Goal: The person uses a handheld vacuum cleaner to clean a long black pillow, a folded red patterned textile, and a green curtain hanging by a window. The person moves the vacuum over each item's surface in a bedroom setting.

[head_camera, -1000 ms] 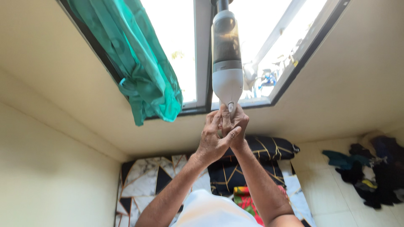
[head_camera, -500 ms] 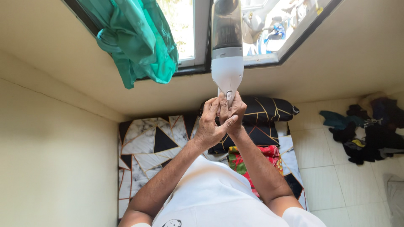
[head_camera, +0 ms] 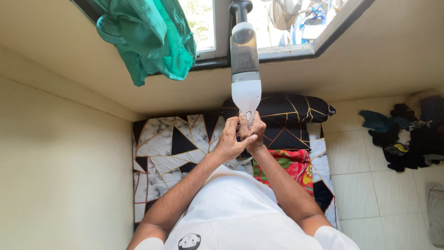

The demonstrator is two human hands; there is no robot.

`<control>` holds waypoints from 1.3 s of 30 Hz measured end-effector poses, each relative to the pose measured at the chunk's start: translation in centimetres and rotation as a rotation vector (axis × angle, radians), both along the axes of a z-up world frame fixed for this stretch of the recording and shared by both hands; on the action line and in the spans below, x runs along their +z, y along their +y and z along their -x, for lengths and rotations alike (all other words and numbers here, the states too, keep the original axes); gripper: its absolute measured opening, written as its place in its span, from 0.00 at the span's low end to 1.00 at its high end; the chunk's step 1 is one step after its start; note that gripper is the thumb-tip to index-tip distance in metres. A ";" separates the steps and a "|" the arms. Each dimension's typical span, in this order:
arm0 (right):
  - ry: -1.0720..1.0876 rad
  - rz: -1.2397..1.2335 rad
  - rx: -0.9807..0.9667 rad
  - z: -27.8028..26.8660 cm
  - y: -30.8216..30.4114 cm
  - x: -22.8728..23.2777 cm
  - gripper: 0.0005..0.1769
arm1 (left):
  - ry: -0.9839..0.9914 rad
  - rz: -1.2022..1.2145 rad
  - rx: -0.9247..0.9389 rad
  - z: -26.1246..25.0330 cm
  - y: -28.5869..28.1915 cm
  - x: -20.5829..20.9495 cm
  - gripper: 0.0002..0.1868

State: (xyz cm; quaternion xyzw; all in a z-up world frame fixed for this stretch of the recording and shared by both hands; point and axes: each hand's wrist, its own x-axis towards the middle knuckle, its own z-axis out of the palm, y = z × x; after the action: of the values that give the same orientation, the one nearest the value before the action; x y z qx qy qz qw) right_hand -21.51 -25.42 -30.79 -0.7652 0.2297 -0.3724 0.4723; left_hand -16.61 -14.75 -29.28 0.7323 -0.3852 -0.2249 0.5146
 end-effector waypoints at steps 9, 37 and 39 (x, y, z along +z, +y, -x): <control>0.147 -0.040 -0.040 1.4 0.8 -6.5 0.18 | 0.083 -0.164 0.025 1.1 0.6 -5.3 0.35; 0.377 -0.167 -0.133 2.4 -7.1 -7.9 0.22 | 0.266 -0.196 0.023 1.2 -8.4 -9.9 0.40; 0.403 -0.160 -0.149 2.9 -8.3 -7.6 0.23 | 0.290 -0.160 0.023 1.6 -9.5 -9.3 0.40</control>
State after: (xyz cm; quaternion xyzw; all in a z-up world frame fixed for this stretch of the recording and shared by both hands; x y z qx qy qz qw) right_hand -24.36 -33.68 -38.38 -0.7652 0.4042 -0.2264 0.4471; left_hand -18.19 -24.23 -38.59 0.7351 -0.2796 -0.3521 0.5074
